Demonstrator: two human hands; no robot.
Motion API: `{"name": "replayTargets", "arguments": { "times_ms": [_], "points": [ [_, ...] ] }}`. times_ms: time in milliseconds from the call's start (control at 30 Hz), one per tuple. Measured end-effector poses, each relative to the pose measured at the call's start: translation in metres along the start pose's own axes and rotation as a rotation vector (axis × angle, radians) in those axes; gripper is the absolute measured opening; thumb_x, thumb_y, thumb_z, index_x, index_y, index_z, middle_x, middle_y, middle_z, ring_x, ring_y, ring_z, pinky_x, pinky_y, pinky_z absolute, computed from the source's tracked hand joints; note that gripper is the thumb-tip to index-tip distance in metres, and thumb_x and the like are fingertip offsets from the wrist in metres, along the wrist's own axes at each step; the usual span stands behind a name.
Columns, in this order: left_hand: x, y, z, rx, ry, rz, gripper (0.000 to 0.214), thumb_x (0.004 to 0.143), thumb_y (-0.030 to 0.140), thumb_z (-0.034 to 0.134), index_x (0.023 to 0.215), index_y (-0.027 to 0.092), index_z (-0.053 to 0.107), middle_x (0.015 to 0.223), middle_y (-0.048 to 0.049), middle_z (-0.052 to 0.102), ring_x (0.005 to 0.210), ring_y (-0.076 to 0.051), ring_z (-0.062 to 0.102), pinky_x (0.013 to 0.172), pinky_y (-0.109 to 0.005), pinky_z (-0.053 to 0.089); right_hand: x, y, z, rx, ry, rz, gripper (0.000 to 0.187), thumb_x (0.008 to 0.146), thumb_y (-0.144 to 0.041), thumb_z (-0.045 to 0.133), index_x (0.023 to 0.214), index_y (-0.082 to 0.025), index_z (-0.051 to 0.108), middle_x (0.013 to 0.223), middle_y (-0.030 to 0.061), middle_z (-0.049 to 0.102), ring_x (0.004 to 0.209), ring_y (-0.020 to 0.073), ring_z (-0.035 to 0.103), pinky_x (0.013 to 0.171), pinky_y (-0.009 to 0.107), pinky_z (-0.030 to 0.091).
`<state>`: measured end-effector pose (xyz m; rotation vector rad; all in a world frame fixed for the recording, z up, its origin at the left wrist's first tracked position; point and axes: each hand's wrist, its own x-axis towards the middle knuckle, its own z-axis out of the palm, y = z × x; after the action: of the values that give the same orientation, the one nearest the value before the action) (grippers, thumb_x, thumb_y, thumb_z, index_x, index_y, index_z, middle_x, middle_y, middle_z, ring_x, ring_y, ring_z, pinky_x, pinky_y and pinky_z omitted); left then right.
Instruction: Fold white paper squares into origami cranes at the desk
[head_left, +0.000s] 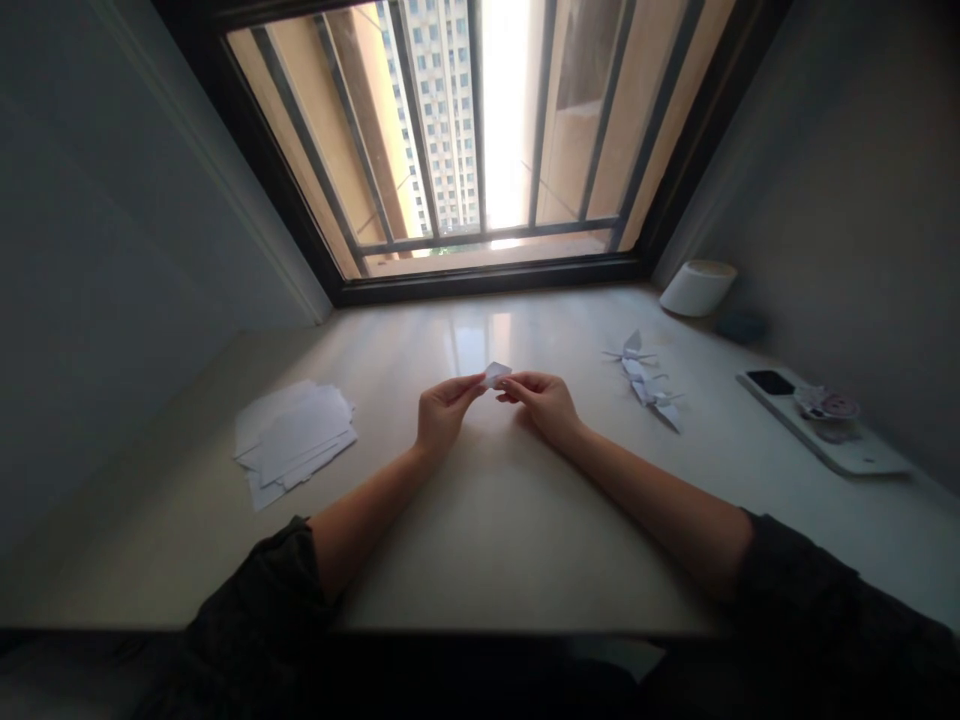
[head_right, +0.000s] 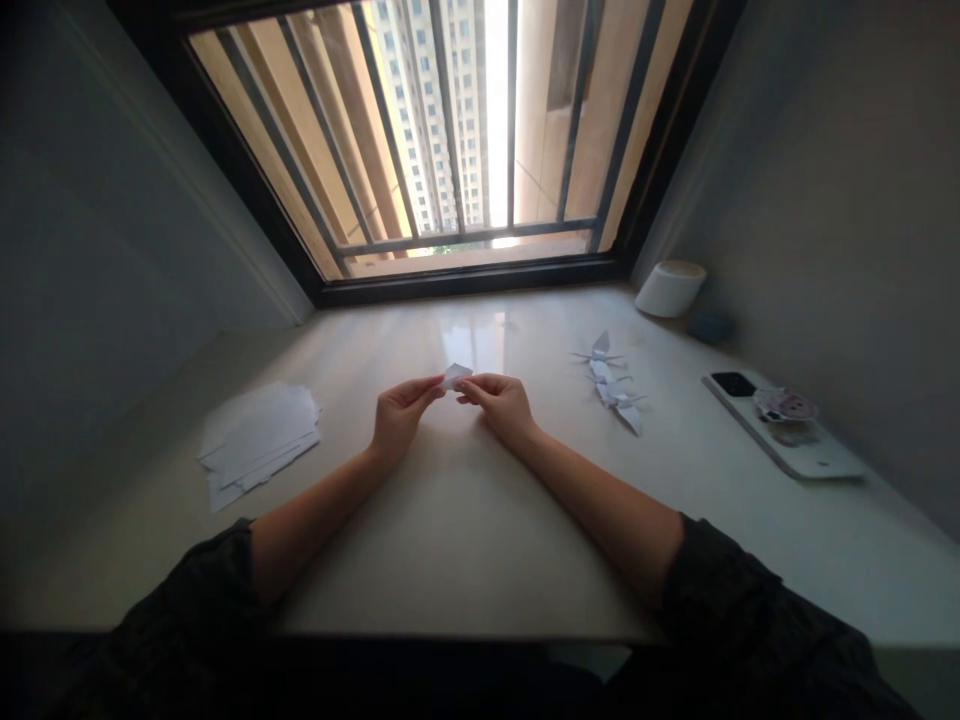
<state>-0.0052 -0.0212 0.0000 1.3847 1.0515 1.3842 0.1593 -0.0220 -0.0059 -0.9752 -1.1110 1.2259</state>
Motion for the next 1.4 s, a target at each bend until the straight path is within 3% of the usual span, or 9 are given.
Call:
{"name": "replayTargets", "arguments": {
  "times_ms": [367, 800, 967, 1400],
  "points": [
    [-0.0031, 0.0045, 0.0038, -0.070, 0.026, -0.073, 0.028, 0.069, 0.031, 0.078, 0.094, 0.020, 0.076, 0.089, -0.0073, 0.076, 0.084, -0.020, 0.069, 0.085, -0.038, 0.052, -0.0085, -0.0081, 0.0058, 0.020, 0.061, 0.035, 0.033, 0.059, -0.048, 0.082, 0.074, -0.020, 0.074, 0.068, 0.0047, 0.072, 0.065, 0.0195, 0.068, 0.067, 0.035, 0.054],
    [-0.0039, 0.0051, 0.0052, -0.086, 0.047, -0.084, 0.029, 0.069, 0.034, 0.078, 0.093, 0.019, 0.076, 0.089, -0.0078, 0.076, 0.084, -0.020, 0.069, 0.084, -0.037, 0.052, -0.0107, -0.0077, 0.0081, 0.093, 0.074, 0.063, 0.040, 0.055, -0.046, 0.084, 0.082, -0.020, 0.072, 0.076, 0.0052, 0.075, 0.064, 0.0200, 0.070, 0.068, 0.036, 0.057],
    [-0.0035, 0.0036, 0.0049, -0.092, 0.043, -0.088, 0.029, 0.069, 0.034, 0.078, 0.093, 0.018, 0.076, 0.089, -0.0082, 0.075, 0.082, -0.020, 0.069, 0.083, -0.037, 0.053, -0.0102, -0.0072, 0.0090, 0.117, 0.097, 0.065, 0.040, 0.053, -0.046, 0.085, 0.076, -0.019, 0.068, 0.073, 0.0049, 0.075, 0.062, 0.0192, 0.070, 0.065, 0.034, 0.056],
    [-0.0043, 0.0054, 0.0052, -0.147, 0.008, -0.075, 0.027, 0.067, 0.031, 0.079, 0.090, 0.017, 0.074, 0.087, -0.0070, 0.075, 0.081, -0.019, 0.070, 0.081, -0.034, 0.053, -0.0096, -0.0037, 0.0082, 0.119, 0.073, 0.007, 0.038, 0.058, -0.044, 0.083, 0.078, -0.020, 0.061, 0.069, 0.0009, 0.074, 0.058, 0.0168, 0.069, 0.061, 0.031, 0.057]
  ]
}}
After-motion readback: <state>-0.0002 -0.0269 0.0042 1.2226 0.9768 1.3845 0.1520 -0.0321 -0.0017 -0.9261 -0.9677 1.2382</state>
